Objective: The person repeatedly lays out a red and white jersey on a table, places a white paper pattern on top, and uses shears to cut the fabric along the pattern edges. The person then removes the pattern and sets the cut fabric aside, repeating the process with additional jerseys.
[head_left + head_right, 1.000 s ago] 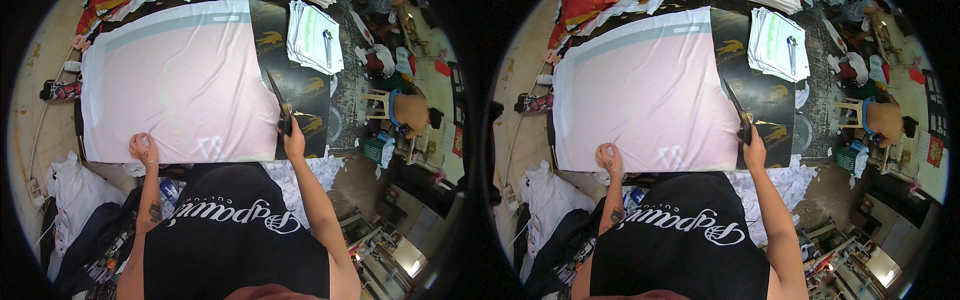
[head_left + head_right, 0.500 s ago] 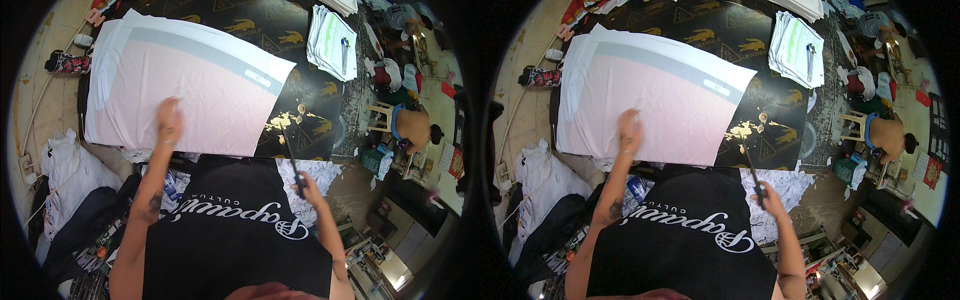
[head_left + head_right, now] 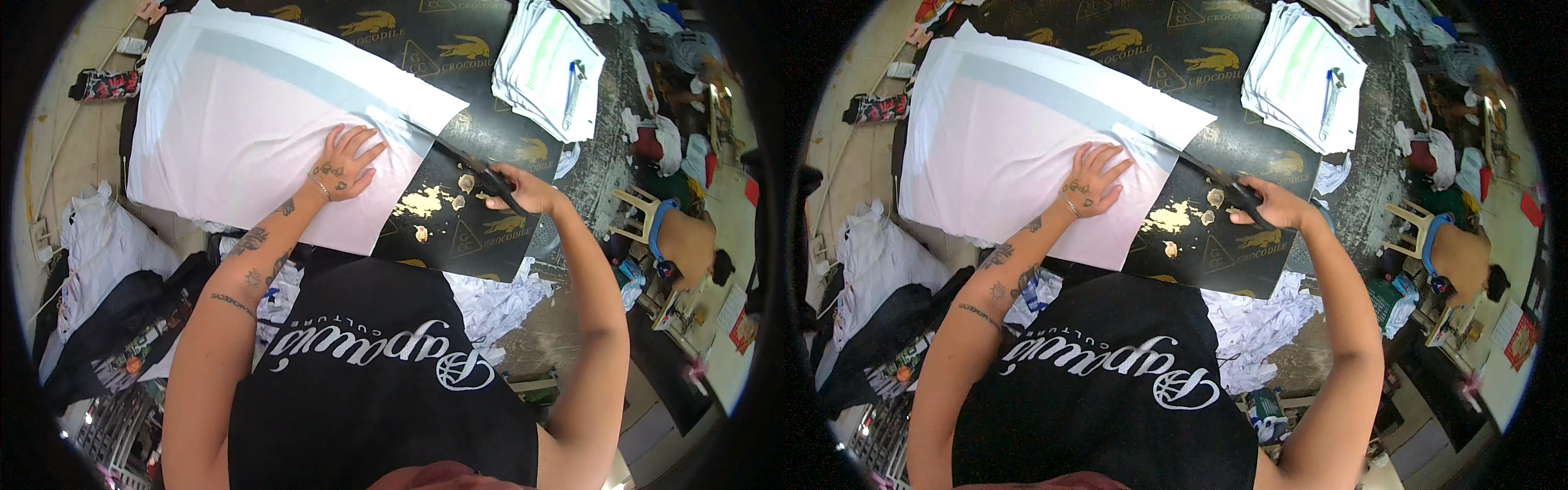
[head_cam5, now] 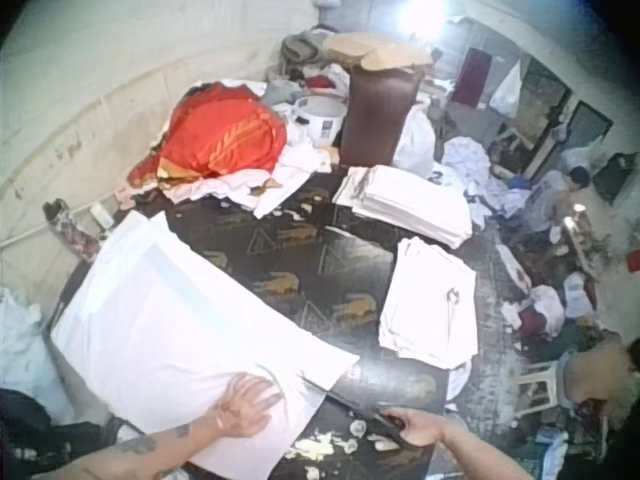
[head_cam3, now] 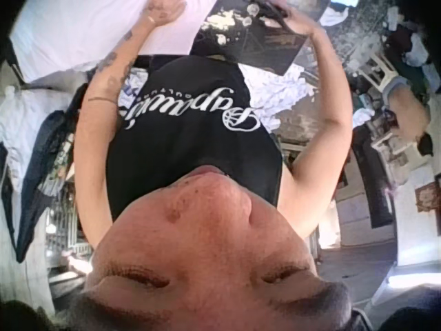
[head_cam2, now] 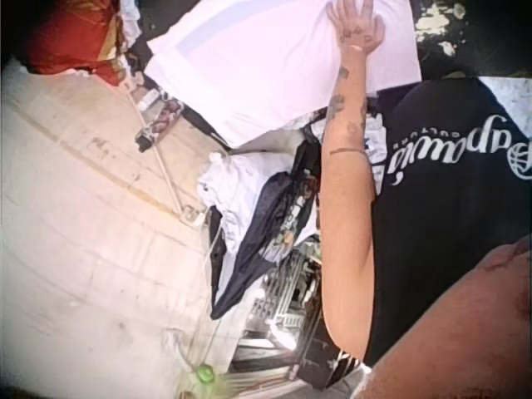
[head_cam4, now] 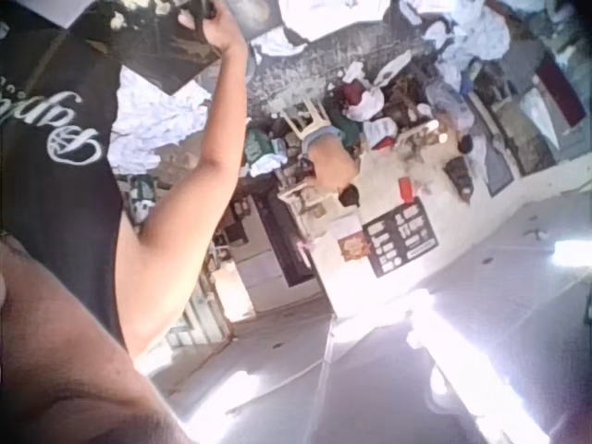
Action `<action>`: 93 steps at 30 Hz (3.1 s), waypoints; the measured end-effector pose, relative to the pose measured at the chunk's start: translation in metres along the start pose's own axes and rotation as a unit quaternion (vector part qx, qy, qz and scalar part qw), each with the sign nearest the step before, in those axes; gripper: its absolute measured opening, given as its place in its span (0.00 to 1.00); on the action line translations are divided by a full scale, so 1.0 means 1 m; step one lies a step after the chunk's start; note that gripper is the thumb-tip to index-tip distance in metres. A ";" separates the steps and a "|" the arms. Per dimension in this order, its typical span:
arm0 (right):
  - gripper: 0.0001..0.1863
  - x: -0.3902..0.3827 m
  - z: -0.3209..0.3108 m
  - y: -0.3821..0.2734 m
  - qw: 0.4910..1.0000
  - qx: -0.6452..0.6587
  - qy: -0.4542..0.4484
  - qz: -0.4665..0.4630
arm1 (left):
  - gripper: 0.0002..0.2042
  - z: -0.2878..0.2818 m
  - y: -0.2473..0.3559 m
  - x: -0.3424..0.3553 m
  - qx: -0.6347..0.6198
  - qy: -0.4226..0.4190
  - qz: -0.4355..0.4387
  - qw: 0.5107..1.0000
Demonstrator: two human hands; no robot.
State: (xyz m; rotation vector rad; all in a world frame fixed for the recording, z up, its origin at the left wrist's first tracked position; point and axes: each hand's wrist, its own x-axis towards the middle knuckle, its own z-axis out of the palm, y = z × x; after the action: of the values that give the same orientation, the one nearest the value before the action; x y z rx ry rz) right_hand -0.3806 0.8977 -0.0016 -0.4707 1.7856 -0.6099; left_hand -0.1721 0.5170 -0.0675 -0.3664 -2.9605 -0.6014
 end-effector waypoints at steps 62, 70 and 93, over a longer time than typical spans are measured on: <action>0.37 0.217 0.045 -0.314 0.993 -0.092 0.028 0.065 | 0.24 -0.156 -0.426 -0.082 0.153 0.191 -0.274 0.930; 0.41 0.253 0.047 -0.366 0.989 -0.100 0.026 0.105 | 0.26 -0.157 -0.432 -0.079 0.146 0.197 -0.263 0.933; 0.44 0.368 0.046 -0.485 0.982 -0.185 0.016 -0.020 | 0.20 -0.161 -0.439 -0.087 0.018 0.285 -0.222 0.932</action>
State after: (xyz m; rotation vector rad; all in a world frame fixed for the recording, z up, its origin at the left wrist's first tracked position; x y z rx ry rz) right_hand -0.4356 0.2900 0.0112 -0.7534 1.9313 -0.3114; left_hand -0.1917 0.0425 -0.0955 0.4306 -2.4713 -0.5676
